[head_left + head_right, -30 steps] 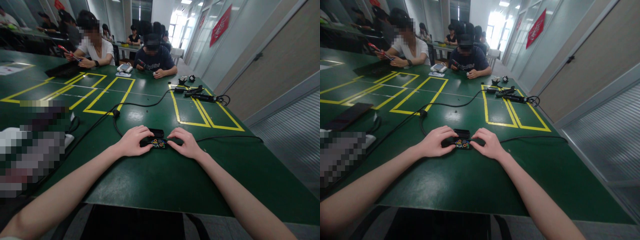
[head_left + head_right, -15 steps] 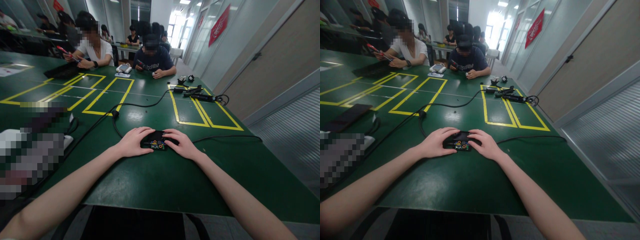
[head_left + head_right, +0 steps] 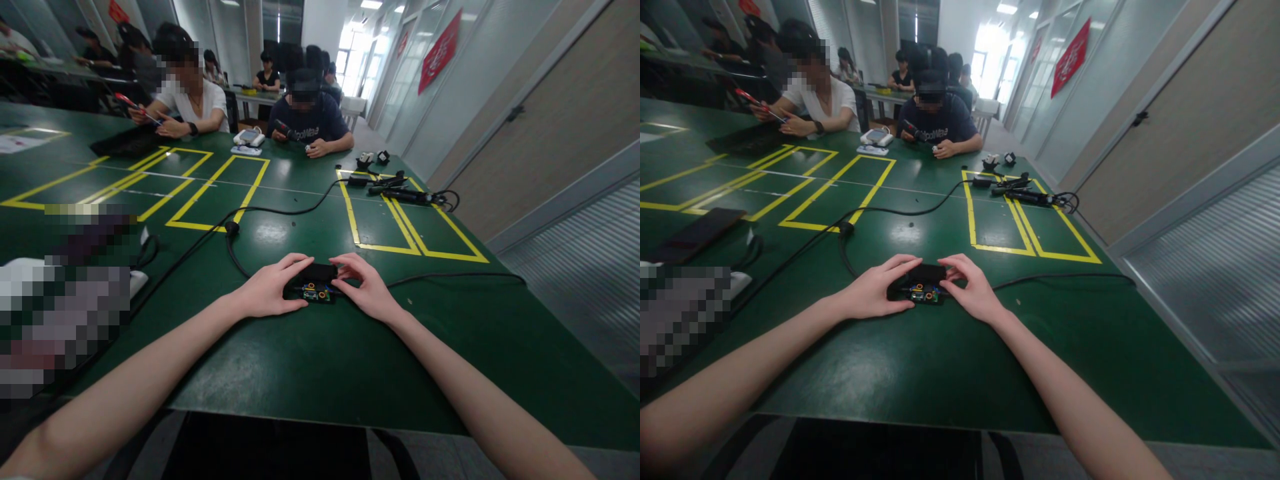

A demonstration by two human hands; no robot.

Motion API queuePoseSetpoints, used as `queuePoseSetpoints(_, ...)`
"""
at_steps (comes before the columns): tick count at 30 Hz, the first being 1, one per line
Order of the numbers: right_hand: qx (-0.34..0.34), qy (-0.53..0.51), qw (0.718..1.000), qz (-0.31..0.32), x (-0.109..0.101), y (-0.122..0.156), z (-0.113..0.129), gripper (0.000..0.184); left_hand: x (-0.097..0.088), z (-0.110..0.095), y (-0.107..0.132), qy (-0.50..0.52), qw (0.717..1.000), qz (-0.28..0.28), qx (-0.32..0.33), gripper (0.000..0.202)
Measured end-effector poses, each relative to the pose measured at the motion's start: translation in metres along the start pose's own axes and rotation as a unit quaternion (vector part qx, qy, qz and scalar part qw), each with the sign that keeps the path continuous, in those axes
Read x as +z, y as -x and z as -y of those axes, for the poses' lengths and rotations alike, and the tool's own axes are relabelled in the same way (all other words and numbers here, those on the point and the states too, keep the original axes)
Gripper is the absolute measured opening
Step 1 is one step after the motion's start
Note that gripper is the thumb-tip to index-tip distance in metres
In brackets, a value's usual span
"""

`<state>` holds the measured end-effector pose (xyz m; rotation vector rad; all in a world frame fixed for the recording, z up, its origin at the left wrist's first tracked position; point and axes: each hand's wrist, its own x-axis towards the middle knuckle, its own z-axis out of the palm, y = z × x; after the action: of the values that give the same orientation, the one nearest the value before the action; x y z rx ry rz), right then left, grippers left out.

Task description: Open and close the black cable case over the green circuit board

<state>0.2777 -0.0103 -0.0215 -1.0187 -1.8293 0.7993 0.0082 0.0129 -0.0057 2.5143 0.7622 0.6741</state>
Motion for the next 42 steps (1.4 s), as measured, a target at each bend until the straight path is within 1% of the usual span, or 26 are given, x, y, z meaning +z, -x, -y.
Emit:
queuePoseSetpoints(7, -0.015, 0.016, 1.000, 0.000, 0.000, 0.000, 0.000, 0.028, 0.001, 0.002, 0.001, 0.001, 1.000, 0.001, -0.001, 0.089)
queuePoseSetpoints(12, -0.013, 0.025, 1.000, -0.004, -0.001, 0.000, 0.001, 0.026, 0.001, 0.002, 0.001, 0.000, 1.000, 0.007, -0.002, 0.089)
queuePoseSetpoints(17, 0.006, 0.029, 1.000, 0.008, -0.001, -0.001, 0.001, 0.029, 0.000, 0.000, 0.001, 0.009, 1.000, 0.001, 0.003, 0.084)
queuePoseSetpoints(20, 0.014, 0.028, 0.999, 0.007, 0.000, -0.001, 0.000, 0.027, -0.001, -0.002, 0.001, 0.017, 1.000, -0.006, 0.008, 0.080)
queuePoseSetpoints(27, 0.007, 0.041, 0.999, 0.006, 0.001, 0.000, 0.003, 0.026, -0.003, -0.004, -0.001, 0.021, 1.000, -0.012, 0.011, 0.072)
queuePoseSetpoints(29, -0.004, 0.043, 0.999, 0.014, 0.000, 0.000, 0.007, 0.024, -0.004, -0.005, -0.001, 0.023, 0.999, -0.018, 0.016, 0.066)
queuePoseSetpoints(32, -0.035, 0.037, 0.997, 0.057, -0.002, -0.001, 0.014, 0.014, -0.006, -0.009, -0.002, 0.025, 0.999, -0.021, 0.017, 0.042)
queuePoseSetpoints(34, -0.060, 0.047, 0.993, 0.085, -0.004, -0.001, 0.018, 0.010, -0.006, -0.011, -0.002, 0.023, 0.999, -0.020, 0.021, 0.030)
queuePoseSetpoints(35, -0.069, 0.056, 0.992, 0.093, -0.004, -0.001, 0.019, 0.010, -0.006, -0.012, -0.002, 0.020, 0.999, -0.017, 0.023, 0.027)
queuePoseSetpoints(39, -0.077, 0.087, 0.988, 0.103, -0.003, 0.000, 0.018, 0.025, -0.007, -0.014, -0.003, 0.019, 0.999, -0.013, 0.034, 0.022)
queuePoseSetpoints(42, -0.091, 0.108, 0.984, 0.107, -0.001, 0.000, 0.015, 0.029, -0.006, -0.013, -0.003, 0.024, 0.999, -0.020, 0.040, 0.022)
